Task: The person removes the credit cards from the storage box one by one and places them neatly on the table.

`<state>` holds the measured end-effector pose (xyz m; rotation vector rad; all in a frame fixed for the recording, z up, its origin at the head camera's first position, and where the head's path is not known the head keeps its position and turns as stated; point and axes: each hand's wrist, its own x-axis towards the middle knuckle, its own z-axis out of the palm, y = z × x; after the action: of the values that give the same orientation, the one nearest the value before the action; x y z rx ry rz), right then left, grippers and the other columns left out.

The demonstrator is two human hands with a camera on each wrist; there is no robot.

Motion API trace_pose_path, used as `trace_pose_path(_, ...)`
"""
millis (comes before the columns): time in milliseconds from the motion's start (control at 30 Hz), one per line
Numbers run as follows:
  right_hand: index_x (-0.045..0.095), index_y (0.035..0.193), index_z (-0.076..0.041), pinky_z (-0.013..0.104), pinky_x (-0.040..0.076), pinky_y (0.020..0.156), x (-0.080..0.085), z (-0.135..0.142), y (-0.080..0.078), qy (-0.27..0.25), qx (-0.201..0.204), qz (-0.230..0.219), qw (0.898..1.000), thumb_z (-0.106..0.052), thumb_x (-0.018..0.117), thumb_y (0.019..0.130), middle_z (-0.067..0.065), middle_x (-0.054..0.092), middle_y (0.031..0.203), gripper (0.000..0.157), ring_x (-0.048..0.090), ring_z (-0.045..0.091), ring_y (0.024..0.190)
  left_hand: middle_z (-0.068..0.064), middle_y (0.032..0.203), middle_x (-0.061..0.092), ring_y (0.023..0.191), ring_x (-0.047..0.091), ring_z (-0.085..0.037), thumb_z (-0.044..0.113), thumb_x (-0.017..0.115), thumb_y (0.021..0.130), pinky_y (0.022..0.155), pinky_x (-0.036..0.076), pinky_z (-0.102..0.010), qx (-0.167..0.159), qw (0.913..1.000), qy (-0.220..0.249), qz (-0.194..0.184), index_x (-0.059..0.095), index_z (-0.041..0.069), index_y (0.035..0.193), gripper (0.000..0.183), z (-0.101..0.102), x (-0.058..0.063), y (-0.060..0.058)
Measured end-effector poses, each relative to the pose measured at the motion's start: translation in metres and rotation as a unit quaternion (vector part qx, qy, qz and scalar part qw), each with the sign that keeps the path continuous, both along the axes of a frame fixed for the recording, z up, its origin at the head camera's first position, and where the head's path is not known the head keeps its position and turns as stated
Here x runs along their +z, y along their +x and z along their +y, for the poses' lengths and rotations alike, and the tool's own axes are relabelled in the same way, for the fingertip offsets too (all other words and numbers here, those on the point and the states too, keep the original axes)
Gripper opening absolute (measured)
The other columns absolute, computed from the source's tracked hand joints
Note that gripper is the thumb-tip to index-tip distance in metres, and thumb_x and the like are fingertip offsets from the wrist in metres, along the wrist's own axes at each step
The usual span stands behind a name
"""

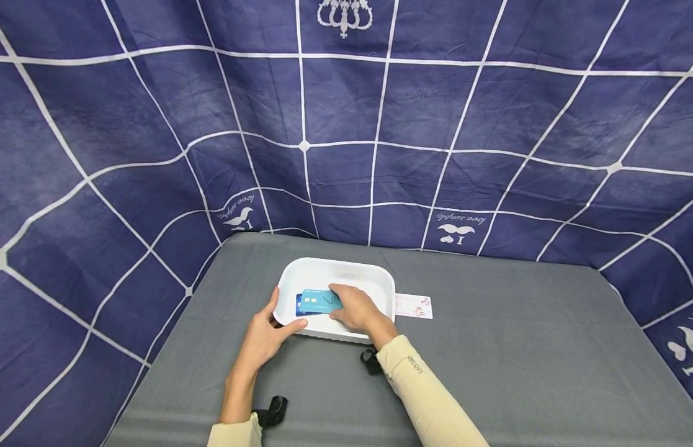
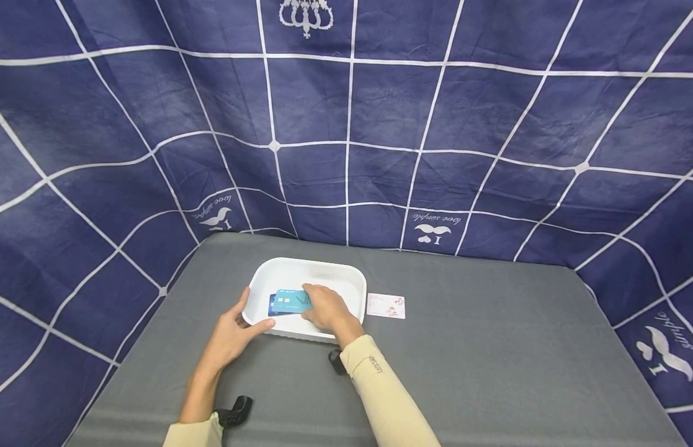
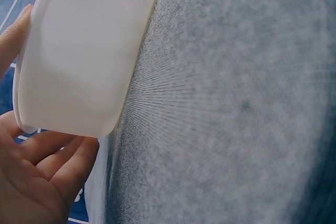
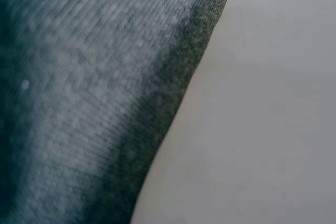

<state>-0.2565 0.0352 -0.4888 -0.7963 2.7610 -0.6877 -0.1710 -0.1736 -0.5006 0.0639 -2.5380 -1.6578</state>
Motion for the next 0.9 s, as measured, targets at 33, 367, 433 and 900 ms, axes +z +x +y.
trace_pose_path(33,0.051,0.141,-0.002,0.040,0.037,0.107,0.0002,-0.0003,0.0000,0.000,0.000,0.000,1.000,-0.018,0.077,0.088,0.013,0.056,0.139,0.061,0.051,0.028,0.128,-0.024,0.154,0.031,0.133,0.044,-0.033,0.023,0.086,0.079,0.103,0.039,-0.045,0.000,1.0000,0.001,0.000,0.022,-0.005,0.153,0.102,-0.0001,0.0000,-0.0001)
trace_pose_path(367,0.051,0.142,-0.002,0.040,0.037,0.107,0.0011,-0.0003,0.0005,-0.004,-0.004,-0.002,1.000,-0.018,0.076,0.088,0.013,0.055,0.139,0.062,0.051,0.028,0.129,-0.024,0.154,0.031,0.133,0.044,-0.033,0.023,0.086,0.079,0.103,0.039,-0.045,-0.001,1.0000,0.004,0.001,0.022,-0.006,0.153,0.102,0.0008,0.0008,-0.0001)
trace_pose_path(433,0.051,0.141,-0.001,0.040,0.037,0.107,0.0012,-0.0001,0.0005,-0.006,-0.002,-0.002,1.000,-0.017,0.076,0.088,0.014,0.055,0.139,0.061,0.051,0.028,0.128,-0.025,0.153,0.032,0.132,0.045,-0.033,0.023,0.086,0.079,0.103,0.039,-0.045,-0.001,1.0000,0.005,0.003,0.022,-0.006,0.153,0.102,0.0008,0.0005,-0.0001)
trace_pose_path(900,0.053,0.139,-0.001,0.040,0.040,0.104,-0.0004,0.0004,-0.0004,-0.043,-0.009,-0.005,0.999,-0.010,0.078,0.083,0.014,0.059,0.134,0.062,0.055,0.029,0.123,-0.023,0.153,0.032,0.132,0.045,-0.031,0.025,0.086,0.079,0.103,0.039,-0.045,0.002,1.0000,0.000,-0.001,0.022,-0.005,0.153,0.102,0.0008,-0.0005,-0.0007)
